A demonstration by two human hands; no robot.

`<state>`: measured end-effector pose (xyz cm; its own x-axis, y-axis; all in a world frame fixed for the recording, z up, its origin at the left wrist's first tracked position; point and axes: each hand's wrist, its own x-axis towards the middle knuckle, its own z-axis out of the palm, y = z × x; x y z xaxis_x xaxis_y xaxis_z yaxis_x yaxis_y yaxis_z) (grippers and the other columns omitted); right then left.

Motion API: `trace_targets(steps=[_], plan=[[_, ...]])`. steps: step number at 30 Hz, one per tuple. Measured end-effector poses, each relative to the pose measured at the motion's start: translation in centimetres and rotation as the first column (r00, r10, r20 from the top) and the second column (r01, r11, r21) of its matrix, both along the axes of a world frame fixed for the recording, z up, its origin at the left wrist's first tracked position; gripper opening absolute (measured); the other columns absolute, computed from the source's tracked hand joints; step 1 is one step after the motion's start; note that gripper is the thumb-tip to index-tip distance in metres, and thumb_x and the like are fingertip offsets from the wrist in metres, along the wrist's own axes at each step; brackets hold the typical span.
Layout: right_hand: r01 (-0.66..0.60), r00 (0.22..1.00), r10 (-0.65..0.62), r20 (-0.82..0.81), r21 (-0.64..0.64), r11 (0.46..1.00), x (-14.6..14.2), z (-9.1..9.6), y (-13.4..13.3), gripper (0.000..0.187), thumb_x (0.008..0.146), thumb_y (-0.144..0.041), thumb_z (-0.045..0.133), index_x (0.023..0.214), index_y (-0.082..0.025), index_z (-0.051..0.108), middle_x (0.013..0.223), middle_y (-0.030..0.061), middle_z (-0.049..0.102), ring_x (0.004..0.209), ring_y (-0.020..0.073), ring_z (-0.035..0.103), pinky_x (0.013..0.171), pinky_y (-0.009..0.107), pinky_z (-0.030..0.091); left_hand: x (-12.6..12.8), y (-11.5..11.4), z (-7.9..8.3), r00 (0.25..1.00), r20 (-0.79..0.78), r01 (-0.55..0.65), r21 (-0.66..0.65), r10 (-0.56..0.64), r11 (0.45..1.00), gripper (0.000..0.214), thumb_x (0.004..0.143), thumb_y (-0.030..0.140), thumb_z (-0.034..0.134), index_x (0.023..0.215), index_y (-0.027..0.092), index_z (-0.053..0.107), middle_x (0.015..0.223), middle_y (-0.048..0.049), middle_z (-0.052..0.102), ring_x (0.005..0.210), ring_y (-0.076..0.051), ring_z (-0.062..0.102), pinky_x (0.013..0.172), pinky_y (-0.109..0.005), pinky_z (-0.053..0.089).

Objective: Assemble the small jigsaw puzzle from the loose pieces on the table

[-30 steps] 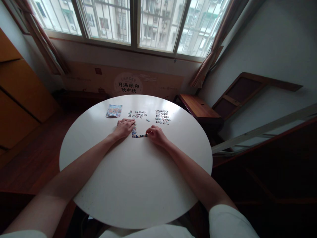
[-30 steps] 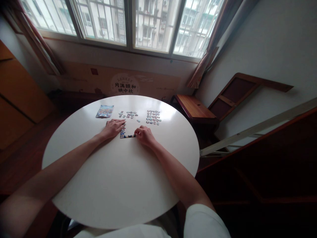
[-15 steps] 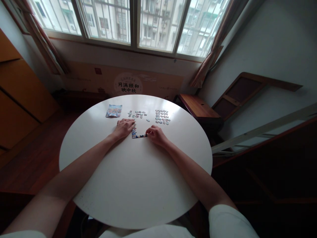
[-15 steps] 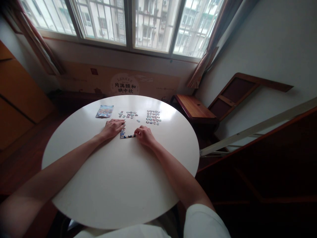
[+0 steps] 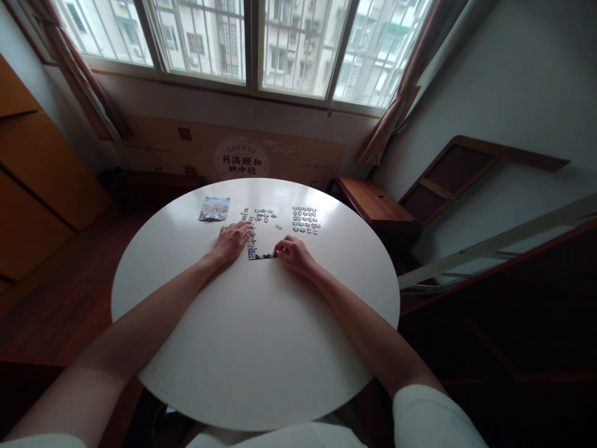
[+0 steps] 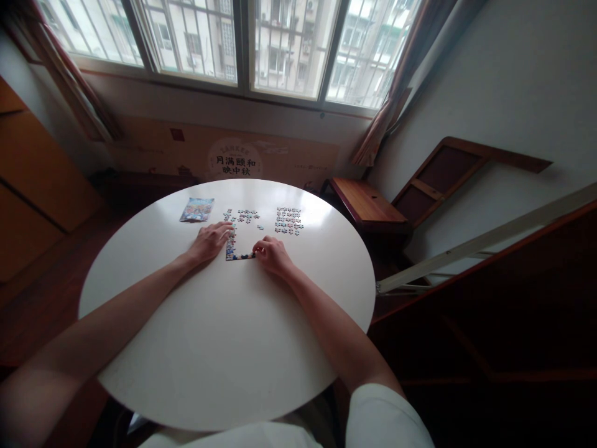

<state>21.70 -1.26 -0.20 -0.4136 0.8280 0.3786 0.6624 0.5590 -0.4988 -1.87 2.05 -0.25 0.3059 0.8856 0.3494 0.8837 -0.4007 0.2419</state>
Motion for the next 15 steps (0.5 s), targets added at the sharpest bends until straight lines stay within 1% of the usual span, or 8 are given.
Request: trace_targets(steps=[5,9,12,15], plan=[[-0.003,1.0,0.003,-0.002,-0.003,1.0,-0.04,0.06,-0.05,0.02,0.078,-0.008,0.058,0.083,-0.019,0.074,0.08,0.0028,0.058,0.07,0.013,0.049,0.071,0.026,0.036,-0.06,0.26,-0.27,1.0,-0.017,-0.002,-0.016,0.002,1.0,0.041,0.097,0.037,0.033,0.13,0.024,0.055,0.141,-0.0057,0.052,0.12,-0.026,0.052,0.096,-0.042,0.037],[-0.003,1.0,0.004,-0.005,0.011,1.0,-0.01,-0.11,0.05,0.02,0.078,-0.008,0.058,0.083,-0.019,0.074,0.079,0.0028,0.058,0.069,0.0127,0.05,0.071,0.026,0.037,-0.05,0.45,-0.41,0.999,-0.042,-0.011,-0.029,0.01,1.0,0.046,0.095,0.041,0.035,0.135,0.024,0.052,0.147,-0.0063,0.046,0.127,-0.027,0.046,0.1,-0.043,0.035],[-0.004,1.0,0.004,-0.007,0.017,1.0,0.03,-0.21,0.12,0.02,0.078,-0.008,0.058,0.083,-0.019,0.074,0.079,0.0028,0.058,0.069,0.0126,0.05,0.07,0.026,0.036,0.07,0.42,-0.27,0.999,-0.048,-0.014,-0.039,0.012,0.999,0.048,0.095,0.045,0.036,0.135,0.025,0.051,0.148,-0.0057,0.044,0.132,-0.027,0.041,0.103,-0.042,0.033],[-0.002,1.0,0.002,-0.004,0.02,1.0,0.04,-0.18,0.1,0.02,0.078,-0.008,0.058,0.083,-0.019,0.074,0.08,0.003,0.059,0.069,0.0127,0.05,0.069,0.026,0.037,0.17,0.33,-0.11,0.999,-0.052,-0.018,-0.053,0.015,0.998,0.046,0.094,0.046,0.038,0.132,0.025,0.054,0.147,-0.0051,0.046,0.133,-0.027,0.041,0.104,-0.043,0.031]])
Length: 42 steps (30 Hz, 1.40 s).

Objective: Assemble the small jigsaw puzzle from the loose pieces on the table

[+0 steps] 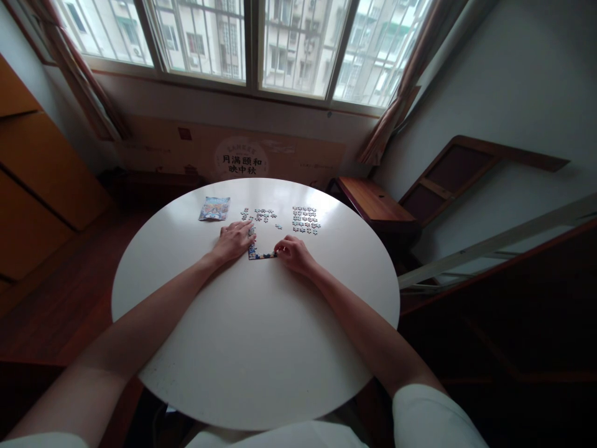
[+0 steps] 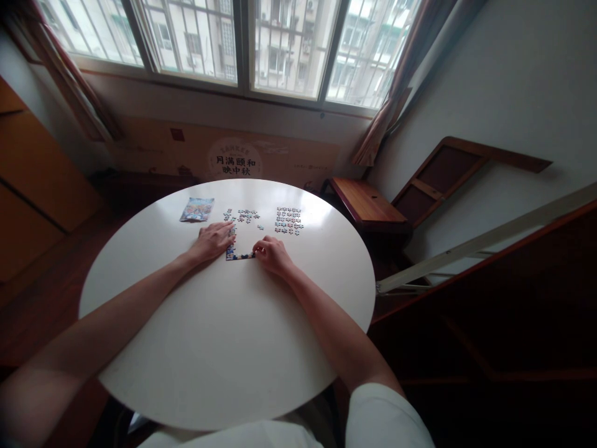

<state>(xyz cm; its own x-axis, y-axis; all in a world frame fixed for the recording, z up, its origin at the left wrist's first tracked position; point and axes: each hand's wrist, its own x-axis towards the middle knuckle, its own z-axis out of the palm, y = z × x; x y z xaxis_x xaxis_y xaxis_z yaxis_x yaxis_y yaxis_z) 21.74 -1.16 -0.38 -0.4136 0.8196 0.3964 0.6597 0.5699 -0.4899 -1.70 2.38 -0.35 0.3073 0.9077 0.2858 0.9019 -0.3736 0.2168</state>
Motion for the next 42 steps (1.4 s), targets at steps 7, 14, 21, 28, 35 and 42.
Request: trace_targets(steps=[7,14,21,28,35,42], plan=[[0.003,1.0,-0.003,0.001,-0.006,1.0,-0.08,0.15,-0.11,0.02,0.078,-0.008,0.058,0.083,-0.019,0.074,0.079,0.0029,0.059,0.069,0.0125,0.05,0.069,0.026,0.036,0.08,-0.2,0.3,1.0,-0.006,0.002,-0.019,-0.002,1.0,0.043,0.093,0.047,0.042,0.127,0.027,0.058,0.141,-0.0048,0.053,0.129,-0.027,0.045,0.102,-0.044,0.031],[0.006,1.0,-0.006,0.001,-0.009,1.0,-0.1,0.24,-0.17,0.018,0.079,-0.01,0.06,0.082,-0.019,0.074,0.079,0.0023,0.058,0.068,0.012,0.05,0.069,0.025,0.037,0.18,-0.47,0.72,1.0,-0.005,0.01,-0.02,-0.01,1.0,0.041,0.092,0.047,0.044,0.126,0.029,0.059,0.139,-0.004,0.055,0.127,-0.027,0.046,0.1,-0.044,0.033],[0.007,1.0,-0.007,-0.003,-0.009,1.0,-0.12,0.18,-0.12,0.016,0.079,-0.011,0.06,0.082,-0.019,0.074,0.078,0.0023,0.058,0.068,0.012,0.05,0.069,0.025,0.036,0.03,-0.16,0.43,1.0,-0.006,0.007,-0.031,-0.007,0.999,0.04,0.093,0.046,0.042,0.124,0.029,0.06,0.139,-0.0039,0.055,0.128,-0.027,0.045,0.1,-0.044,0.033],[0.003,1.0,-0.003,-0.005,-0.007,1.0,-0.02,0.14,-0.12,0.015,0.08,-0.012,0.061,0.082,-0.019,0.074,0.079,0.0024,0.058,0.069,0.012,0.05,0.069,0.025,0.037,0.06,-0.19,0.45,1.0,0.012,0.006,-0.028,-0.006,1.0,0.038,0.093,0.044,0.044,0.123,0.03,0.062,0.136,-0.0039,0.058,0.128,-0.028,0.046,0.1,-0.046,0.034],[0.002,1.0,-0.002,0.0,-0.001,1.0,-0.01,-0.01,-0.01,0.014,0.081,-0.013,0.061,0.083,-0.019,0.074,0.08,0.0029,0.059,0.069,0.0121,0.05,0.069,0.025,0.037,0.04,-0.05,0.42,1.0,0.025,-0.007,-0.031,0.008,1.0,0.034,0.092,0.042,0.046,0.118,0.031,0.065,0.133,-0.0033,0.06,0.126,-0.027,0.048,0.099,-0.045,0.033],[0.001,1.0,-0.001,-0.001,0.007,1.0,-0.09,0.1,-0.06,0.014,0.081,-0.013,0.061,0.083,-0.019,0.074,0.079,0.0027,0.058,0.069,0.012,0.05,0.069,0.025,0.037,-0.12,-0.12,0.75,0.999,0.043,0.002,-0.014,-0.001,1.0,0.031,0.091,0.041,0.049,0.11,0.029,0.07,0.127,-0.0038,0.065,0.12,-0.027,0.052,0.095,-0.045,0.033]])
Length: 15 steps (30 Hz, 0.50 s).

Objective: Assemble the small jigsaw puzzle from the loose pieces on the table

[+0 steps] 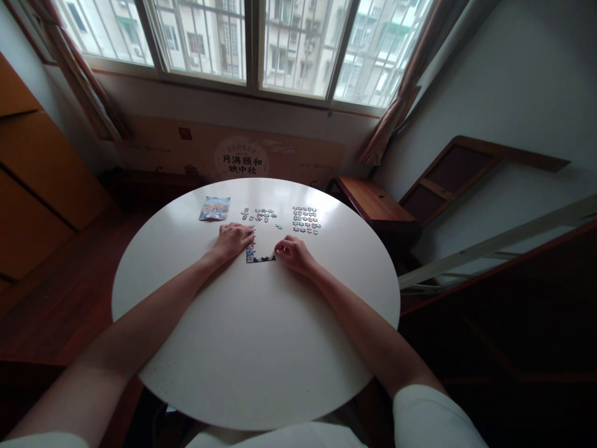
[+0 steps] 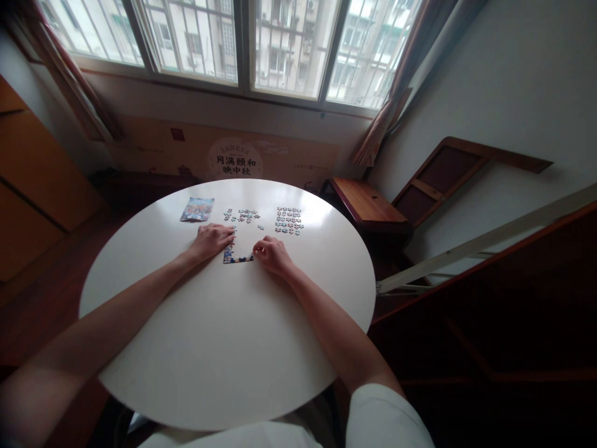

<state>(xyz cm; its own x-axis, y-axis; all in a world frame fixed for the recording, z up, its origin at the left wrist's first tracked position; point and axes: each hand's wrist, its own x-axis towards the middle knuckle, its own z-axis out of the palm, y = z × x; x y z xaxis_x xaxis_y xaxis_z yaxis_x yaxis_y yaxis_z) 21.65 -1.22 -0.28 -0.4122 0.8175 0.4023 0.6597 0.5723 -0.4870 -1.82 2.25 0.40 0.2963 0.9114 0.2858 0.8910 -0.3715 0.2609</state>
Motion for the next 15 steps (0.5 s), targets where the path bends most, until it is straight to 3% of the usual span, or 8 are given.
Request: trace_targets(steps=[15], plan=[[-0.008,1.0,0.008,0.0,0.006,1.0,0.12,-0.17,0.07,0.013,0.081,-0.014,0.061,0.083,-0.019,0.074,0.08,0.0029,0.059,0.07,0.012,0.05,0.069,0.025,0.037,-0.03,-0.25,-0.39,1.0,0.023,0.01,0.078,-0.012,0.997,0.03,0.093,0.037,0.046,0.103,0.028,0.072,0.123,-0.0021,0.067,0.114,-0.025,0.055,0.095,-0.046,0.031]])
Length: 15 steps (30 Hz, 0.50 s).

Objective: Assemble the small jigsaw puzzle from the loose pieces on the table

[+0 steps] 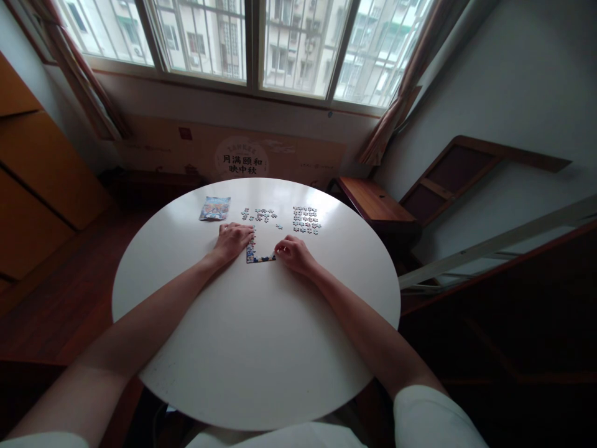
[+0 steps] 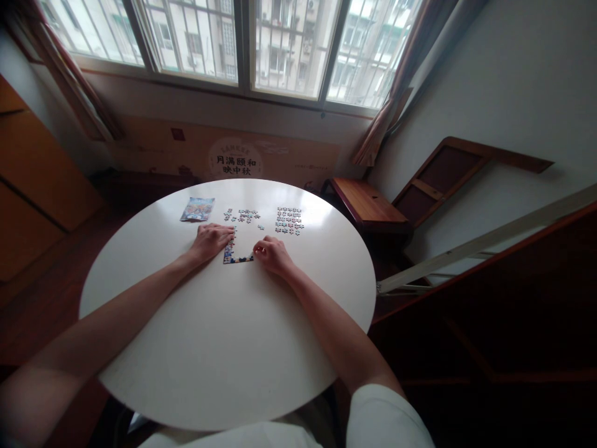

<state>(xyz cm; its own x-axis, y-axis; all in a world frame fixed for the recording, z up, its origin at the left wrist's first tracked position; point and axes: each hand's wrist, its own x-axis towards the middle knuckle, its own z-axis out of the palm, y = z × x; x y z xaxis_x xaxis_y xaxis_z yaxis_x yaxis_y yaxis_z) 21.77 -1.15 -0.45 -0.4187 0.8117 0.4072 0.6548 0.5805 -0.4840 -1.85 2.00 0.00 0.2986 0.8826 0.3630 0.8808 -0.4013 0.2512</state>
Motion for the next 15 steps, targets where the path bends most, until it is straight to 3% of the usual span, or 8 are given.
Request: trace_targets(steps=[8,15], plan=[[0.002,1.0,-0.002,0.005,-0.007,1.0,-0.02,0.11,-0.03,0.013,0.081,-0.013,0.061,0.083,-0.019,0.073,0.08,0.0032,0.059,0.07,0.0123,0.051,0.07,0.026,0.038,0.04,-0.17,0.22,1.0,-0.017,-0.018,-0.016,0.017,1.0,0.031,0.093,0.036,0.045,0.107,0.027,0.071,0.13,-0.003,0.062,0.116,-0.027,0.052,0.093,-0.043,0.036],[0.002,1.0,-0.002,0.006,-0.007,1.0,-0.05,0.05,0.02,0.014,0.081,-0.013,0.061,0.083,-0.019,0.074,0.079,0.0028,0.059,0.07,0.0123,0.051,0.07,0.025,0.038,-0.09,0.09,-0.03,0.999,-0.004,-0.054,-0.04,0.054,0.998,0.034,0.093,0.04,0.046,0.114,0.026,0.067,0.123,-0.0071,0.063,0.111,-0.027,0.054,0.091,-0.041,0.037]])
